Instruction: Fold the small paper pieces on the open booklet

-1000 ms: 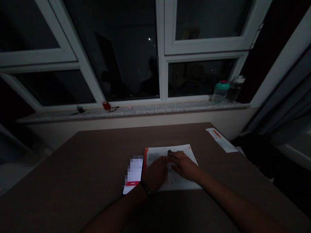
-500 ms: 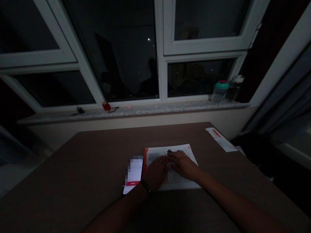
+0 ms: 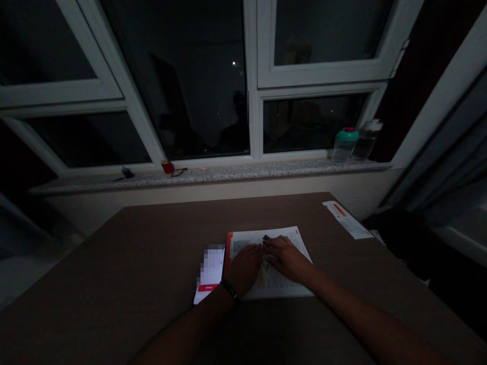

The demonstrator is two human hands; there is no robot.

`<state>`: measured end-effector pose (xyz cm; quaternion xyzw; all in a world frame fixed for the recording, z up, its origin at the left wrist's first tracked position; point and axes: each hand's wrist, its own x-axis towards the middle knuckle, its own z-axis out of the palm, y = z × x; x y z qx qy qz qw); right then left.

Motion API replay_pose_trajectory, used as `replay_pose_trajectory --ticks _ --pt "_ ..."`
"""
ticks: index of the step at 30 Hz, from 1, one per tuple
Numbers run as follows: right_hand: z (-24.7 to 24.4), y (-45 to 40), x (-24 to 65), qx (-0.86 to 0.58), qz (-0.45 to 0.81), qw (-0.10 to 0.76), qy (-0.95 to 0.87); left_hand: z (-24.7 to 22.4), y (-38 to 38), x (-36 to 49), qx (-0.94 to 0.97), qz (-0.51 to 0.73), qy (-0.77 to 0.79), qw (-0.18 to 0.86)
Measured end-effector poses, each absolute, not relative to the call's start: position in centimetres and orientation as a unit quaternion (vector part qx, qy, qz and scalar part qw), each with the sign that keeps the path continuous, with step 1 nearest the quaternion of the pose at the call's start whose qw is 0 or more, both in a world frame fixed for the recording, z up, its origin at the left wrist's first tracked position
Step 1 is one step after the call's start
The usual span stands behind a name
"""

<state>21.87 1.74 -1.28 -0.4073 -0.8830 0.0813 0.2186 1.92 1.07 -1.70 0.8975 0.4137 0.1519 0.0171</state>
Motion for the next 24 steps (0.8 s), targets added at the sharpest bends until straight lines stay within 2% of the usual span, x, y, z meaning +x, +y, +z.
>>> replay_pose_trajectory --ticks 10,24 --pt "-1.3 1.8 21.9 -0.406 0.081 0.214 -0.885 -0.9 1.2 1.7 0.886 0.169 0.428 0.062" --pt "-1.5 1.7 21.8 -0.407 0.079 0.226 -0.882 -1.2 0.0 1.8 0.886 0.172 0.431 0.029"
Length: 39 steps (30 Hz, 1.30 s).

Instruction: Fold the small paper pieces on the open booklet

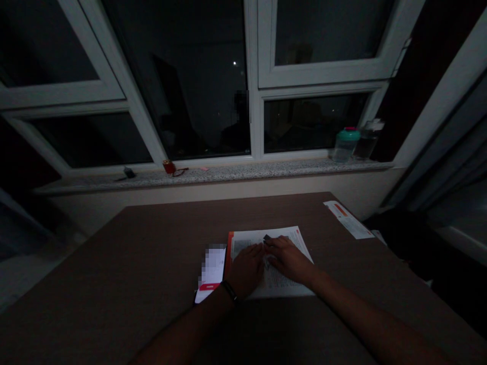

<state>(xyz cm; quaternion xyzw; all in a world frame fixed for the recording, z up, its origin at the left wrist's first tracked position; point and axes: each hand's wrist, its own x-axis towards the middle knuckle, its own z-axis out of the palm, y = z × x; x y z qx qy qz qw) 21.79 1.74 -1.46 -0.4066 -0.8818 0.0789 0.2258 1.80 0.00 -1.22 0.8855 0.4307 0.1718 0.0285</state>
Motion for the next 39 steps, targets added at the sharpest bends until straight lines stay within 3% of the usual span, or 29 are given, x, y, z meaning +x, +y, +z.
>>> replay_pose_trajectory --ticks 39 --pt "-1.1 1.5 21.8 -0.405 0.083 0.231 -0.881 -0.1 0.4 1.4 0.891 0.159 0.420 0.065"
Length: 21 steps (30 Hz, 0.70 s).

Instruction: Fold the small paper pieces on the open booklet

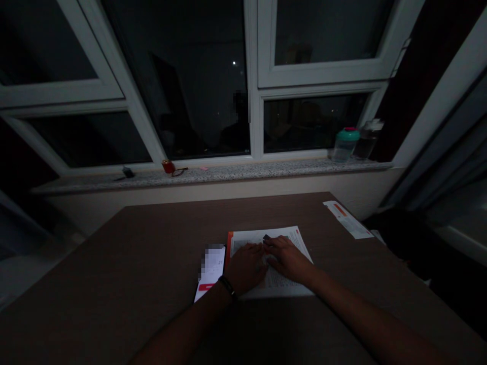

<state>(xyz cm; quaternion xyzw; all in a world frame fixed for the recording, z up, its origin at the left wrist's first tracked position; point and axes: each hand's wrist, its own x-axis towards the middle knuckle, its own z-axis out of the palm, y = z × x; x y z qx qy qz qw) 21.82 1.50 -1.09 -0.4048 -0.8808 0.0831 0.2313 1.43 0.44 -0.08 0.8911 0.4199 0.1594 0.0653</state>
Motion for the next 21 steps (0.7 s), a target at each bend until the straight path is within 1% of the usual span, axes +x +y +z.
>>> replay_pose_trajectory --ticks 4,15,21 --pt "-0.97 1.42 21.84 -0.407 0.084 0.228 -0.880 -0.16 0.36 1.38 0.891 0.162 0.418 0.066" --pt "-0.63 1.21 21.99 -0.418 0.103 0.183 -0.884 -0.15 0.18 1.41 0.895 0.137 0.421 0.054" --pt "-0.38 1.32 22.33 -0.402 0.110 0.194 -0.888 -0.11 0.25 1.76 0.892 0.147 0.425 0.047"
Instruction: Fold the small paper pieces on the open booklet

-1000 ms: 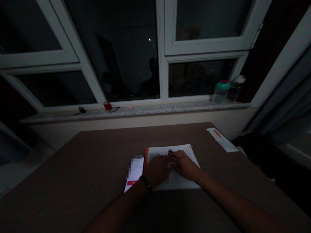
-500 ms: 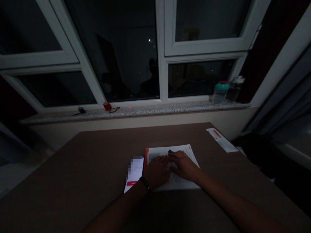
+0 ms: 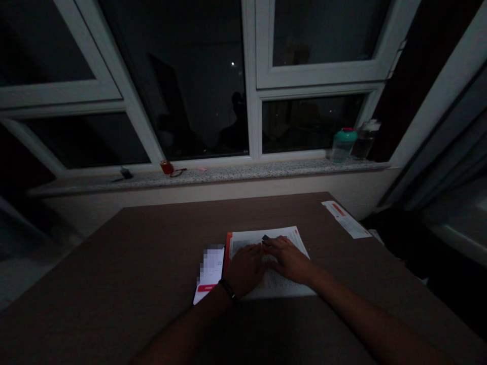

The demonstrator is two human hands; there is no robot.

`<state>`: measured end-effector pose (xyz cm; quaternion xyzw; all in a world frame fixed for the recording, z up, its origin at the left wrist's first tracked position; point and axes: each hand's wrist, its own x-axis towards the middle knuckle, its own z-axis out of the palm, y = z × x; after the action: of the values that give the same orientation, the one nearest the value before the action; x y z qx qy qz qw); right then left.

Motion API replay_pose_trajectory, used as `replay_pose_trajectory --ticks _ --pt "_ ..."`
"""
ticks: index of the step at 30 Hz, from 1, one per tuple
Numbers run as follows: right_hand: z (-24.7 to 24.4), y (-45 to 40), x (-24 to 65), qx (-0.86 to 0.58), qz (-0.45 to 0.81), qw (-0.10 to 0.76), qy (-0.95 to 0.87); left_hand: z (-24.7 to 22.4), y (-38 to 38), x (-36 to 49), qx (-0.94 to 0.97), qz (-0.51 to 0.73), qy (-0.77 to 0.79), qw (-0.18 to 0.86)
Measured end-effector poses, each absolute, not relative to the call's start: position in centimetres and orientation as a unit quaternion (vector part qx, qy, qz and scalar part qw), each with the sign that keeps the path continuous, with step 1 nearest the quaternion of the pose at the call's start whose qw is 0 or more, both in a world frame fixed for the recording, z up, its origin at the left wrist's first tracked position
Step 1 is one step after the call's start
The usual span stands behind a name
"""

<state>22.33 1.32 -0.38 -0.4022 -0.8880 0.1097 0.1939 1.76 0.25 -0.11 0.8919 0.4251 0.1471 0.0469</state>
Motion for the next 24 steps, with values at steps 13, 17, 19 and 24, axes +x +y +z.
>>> replay_pose_trajectory --ticks 13,17,19,24 --pt "-0.1 0.7 21.0 -0.440 0.114 0.243 -0.857 0.4 -0.8 1.6 0.892 0.159 0.419 0.059" --pt "-0.2 0.8 21.0 -0.441 0.123 0.254 -0.852 0.4 -0.8 1.7 0.893 0.167 0.413 0.061" --pt "-0.3 0.8 21.1 -0.439 0.123 0.259 -0.852 0.4 -0.8 1.7 0.893 0.169 0.413 0.059" --pt "-0.6 0.9 21.1 -0.435 0.111 0.259 -0.855 0.5 -0.9 1.8 0.895 0.156 0.415 0.049"
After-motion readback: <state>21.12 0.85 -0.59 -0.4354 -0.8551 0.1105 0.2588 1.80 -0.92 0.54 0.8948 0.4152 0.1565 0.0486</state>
